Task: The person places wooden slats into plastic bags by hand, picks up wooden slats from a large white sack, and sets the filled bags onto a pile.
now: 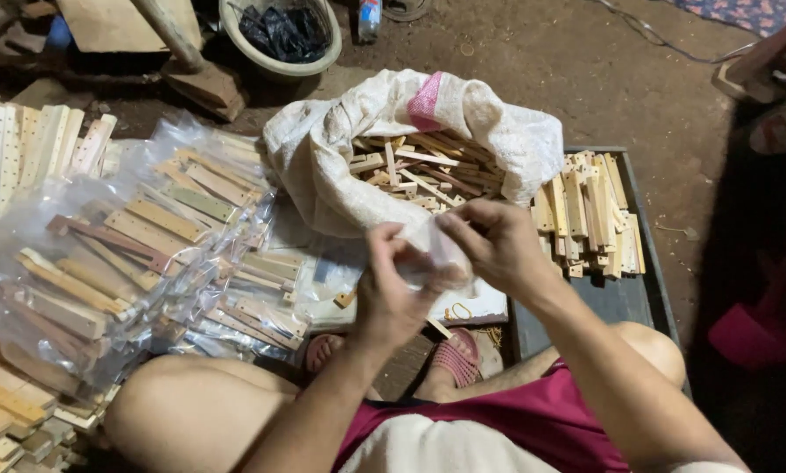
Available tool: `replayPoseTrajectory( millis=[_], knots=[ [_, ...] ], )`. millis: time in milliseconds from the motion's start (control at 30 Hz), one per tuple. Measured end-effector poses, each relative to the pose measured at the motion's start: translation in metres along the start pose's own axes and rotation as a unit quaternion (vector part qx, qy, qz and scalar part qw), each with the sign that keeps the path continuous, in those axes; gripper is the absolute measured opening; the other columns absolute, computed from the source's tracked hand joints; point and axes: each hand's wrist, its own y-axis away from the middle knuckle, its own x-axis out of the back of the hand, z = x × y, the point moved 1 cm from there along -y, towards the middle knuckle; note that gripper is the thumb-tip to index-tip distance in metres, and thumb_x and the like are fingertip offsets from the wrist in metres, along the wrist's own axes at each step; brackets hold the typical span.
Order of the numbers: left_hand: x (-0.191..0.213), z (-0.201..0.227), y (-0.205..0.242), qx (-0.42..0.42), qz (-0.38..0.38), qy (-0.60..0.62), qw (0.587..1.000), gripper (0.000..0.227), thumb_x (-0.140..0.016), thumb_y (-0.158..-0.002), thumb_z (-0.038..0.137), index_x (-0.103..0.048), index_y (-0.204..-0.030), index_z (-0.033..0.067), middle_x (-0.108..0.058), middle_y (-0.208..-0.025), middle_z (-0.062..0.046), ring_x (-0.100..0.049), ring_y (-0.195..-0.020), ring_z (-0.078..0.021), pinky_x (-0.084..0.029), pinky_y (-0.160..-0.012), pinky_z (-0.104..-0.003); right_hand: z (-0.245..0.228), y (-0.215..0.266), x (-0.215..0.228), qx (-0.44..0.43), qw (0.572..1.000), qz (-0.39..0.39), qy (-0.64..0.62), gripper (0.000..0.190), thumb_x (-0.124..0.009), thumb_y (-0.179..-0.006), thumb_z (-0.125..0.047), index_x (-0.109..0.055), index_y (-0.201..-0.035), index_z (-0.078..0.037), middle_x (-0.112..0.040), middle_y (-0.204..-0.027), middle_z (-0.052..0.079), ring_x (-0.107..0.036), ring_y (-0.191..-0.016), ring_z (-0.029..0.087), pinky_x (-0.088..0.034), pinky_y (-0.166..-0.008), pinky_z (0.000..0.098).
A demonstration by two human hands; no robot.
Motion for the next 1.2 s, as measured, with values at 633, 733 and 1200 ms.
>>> replayPoseTrajectory(
  millis=[633, 733, 1200],
  knots=[
    [0.034, 0.011, -0.001, 0.131, 0.017, -0.233, 0.963, 0.015, -0.06, -0.095, 0.021, -0.067, -0.106, 0.0139, -0.075, -0.075, -0.02, -0.074, -0.081, -0.0449, -0.058, -0.07, -0.055, 0.016, 0.021, -0.08, -0.014, 0.991, 0.111, -0.069, 0.005, -0.079, -0.092, -0.018, -0.08, -0.091, -0.014, -0.058, -0.042, 0.006, -0.056, -0.039, 0.012, -0.043, -0.043, 0.0231],
    [0.041, -0.004, -0.008, 0.112, 0.038, -0.242, 0.963, 0.013, -0.062, -0.095, 0.021, -0.071, -0.101, 0.0148, -0.075, -0.071, -0.018, -0.074, -0.079, -0.0436, -0.058, -0.068, -0.053, 0.031, 0.013, -0.086, -0.007, 0.992, 0.092, -0.091, 0.006, -0.079, -0.092, -0.018, -0.079, -0.093, -0.011, -0.06, -0.043, 0.007, -0.059, -0.038, 0.012, -0.044, -0.042, 0.0227],
    [0.061, -0.034, -0.026, 0.124, 0.057, -0.292, 0.947, 0.015, -0.067, -0.09, 0.022, -0.074, -0.103, 0.0221, -0.078, -0.077, -0.01, -0.075, -0.081, -0.0362, -0.06, -0.07, -0.052, 0.245, -0.133, -0.146, -0.178, 0.96, -0.082, 0.198, 0.054, -0.066, -0.09, -0.03, -0.062, -0.143, -0.017, -0.072, -0.125, 0.022, -0.064, -0.121, 0.047, -0.049, -0.106, 0.0595]
  ],
)
